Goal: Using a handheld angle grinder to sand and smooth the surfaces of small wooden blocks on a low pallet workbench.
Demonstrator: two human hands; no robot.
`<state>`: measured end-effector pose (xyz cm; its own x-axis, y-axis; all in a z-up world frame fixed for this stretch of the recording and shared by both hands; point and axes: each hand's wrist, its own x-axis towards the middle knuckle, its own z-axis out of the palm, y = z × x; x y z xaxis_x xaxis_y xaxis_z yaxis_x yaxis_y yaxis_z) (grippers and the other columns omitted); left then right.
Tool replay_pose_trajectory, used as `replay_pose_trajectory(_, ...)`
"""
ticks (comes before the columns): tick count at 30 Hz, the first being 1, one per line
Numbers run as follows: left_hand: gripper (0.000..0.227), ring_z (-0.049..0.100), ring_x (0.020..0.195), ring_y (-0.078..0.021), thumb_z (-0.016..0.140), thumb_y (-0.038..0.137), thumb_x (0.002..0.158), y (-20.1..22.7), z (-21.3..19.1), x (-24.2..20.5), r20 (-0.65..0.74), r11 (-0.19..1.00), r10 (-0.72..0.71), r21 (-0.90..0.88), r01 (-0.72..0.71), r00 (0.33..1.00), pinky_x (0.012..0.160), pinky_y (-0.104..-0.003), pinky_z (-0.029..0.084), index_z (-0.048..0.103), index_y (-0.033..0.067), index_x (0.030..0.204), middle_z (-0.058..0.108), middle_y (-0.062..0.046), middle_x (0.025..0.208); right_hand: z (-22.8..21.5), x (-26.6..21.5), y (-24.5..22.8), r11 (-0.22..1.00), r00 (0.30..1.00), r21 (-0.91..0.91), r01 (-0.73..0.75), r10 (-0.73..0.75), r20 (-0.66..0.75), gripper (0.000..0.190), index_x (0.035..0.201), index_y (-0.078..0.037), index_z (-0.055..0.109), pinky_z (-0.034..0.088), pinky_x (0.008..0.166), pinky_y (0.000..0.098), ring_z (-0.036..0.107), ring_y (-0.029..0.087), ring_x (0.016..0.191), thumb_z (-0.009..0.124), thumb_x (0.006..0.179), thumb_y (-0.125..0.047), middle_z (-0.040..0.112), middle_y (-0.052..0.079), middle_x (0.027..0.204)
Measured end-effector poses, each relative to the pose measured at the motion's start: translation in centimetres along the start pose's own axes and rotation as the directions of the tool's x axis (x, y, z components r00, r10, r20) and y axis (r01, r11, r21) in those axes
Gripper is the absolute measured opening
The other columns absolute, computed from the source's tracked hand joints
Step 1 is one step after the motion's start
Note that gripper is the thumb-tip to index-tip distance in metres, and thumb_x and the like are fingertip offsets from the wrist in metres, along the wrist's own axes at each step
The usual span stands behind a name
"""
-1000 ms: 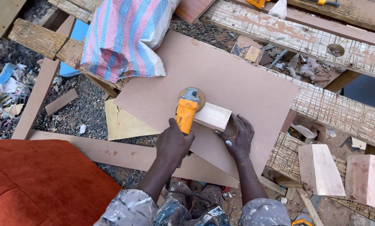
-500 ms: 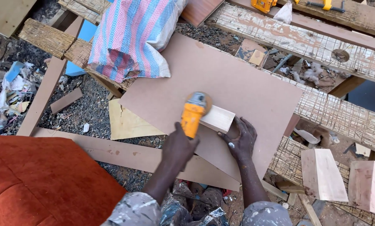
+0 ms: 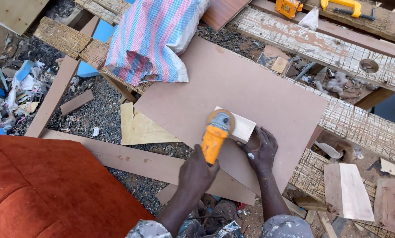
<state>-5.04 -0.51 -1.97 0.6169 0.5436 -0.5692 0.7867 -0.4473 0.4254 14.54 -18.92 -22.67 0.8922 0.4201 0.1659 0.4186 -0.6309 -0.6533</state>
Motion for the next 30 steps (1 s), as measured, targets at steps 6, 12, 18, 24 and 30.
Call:
replay_pose_trajectory(6,0.065,0.089,0.091,-0.0392,0.082,0.048,0.108,-2.4,-3.1,2.0,-0.153,0.997,-0.081,-0.003,0.082,0.985,0.083,-0.054,0.07,0.054,0.003,0.145,0.086,-0.023,0.112,-0.4,0.2,-1.0,1.0,1.0,0.01,0.007,-0.007,-0.01,0.107,0.169,-0.019,0.074,0.037,0.135,0.0566,0.059,0.035,0.159,0.104,0.078,-0.067,0.074,0.014,0.163)
replay_pose_trajectory(12,0.079,0.089,0.093,-0.0313,0.081,0.046,0.117,1.4,0.4,-1.6,0.049,0.996,0.041,0.079,-0.044,0.998,0.075,-0.046,0.077,0.043,-0.0005,0.167,0.082,-0.017,0.12,1.0,0.1,1.2,0.999,0.999,-0.032,0.011,-0.012,-0.03,0.101,0.171,-0.017,0.073,0.036,0.139,0.0524,0.059,0.03,0.161,0.106,0.078,-0.038,0.072,0.01,0.17)
replay_pose_trajectory(18,0.07,0.087,0.092,-0.0288,0.081,0.046,0.117,1.5,0.8,-1.2,0.024,0.998,0.018,0.067,-0.019,1.0,0.076,-0.045,0.076,0.047,0.0035,0.161,0.08,-0.015,0.117,0.6,-0.2,1.0,0.999,0.999,0.016,0.038,-0.038,-0.031,0.097,0.172,-0.016,0.071,0.037,0.138,0.0551,0.058,0.034,0.161,0.102,0.082,-0.036,0.071,0.013,0.17)
replay_pose_trajectory(24,0.095,0.084,0.13,-0.0574,0.069,0.051,0.107,-2.5,-2.8,1.9,-0.114,0.997,-0.066,0.022,0.069,0.991,0.108,-0.066,0.067,0.042,-0.0074,0.178,0.082,-0.037,0.136,-1.0,0.2,-1.5,0.985,0.992,0.127,-0.12,0.113,0.062,0.1,0.165,-0.024,0.077,0.023,0.151,0.0526,0.057,0.024,0.17,0.11,0.077,-0.057,0.078,-0.004,0.168)
replay_pose_trajectory(30,0.094,0.084,0.125,-0.0611,0.071,0.049,0.11,1.6,-0.5,-2.1,-0.014,0.996,0.073,0.046,-0.072,0.997,0.102,-0.069,0.069,0.046,-0.0128,0.177,0.081,-0.041,0.132,-0.2,0.2,-0.2,0.996,0.996,0.03,-0.084,0.083,0.033,0.09,0.165,-0.024,0.077,0.027,0.15,0.0515,0.057,0.022,0.169,0.102,0.08,-0.037,0.078,-0.004,0.169)
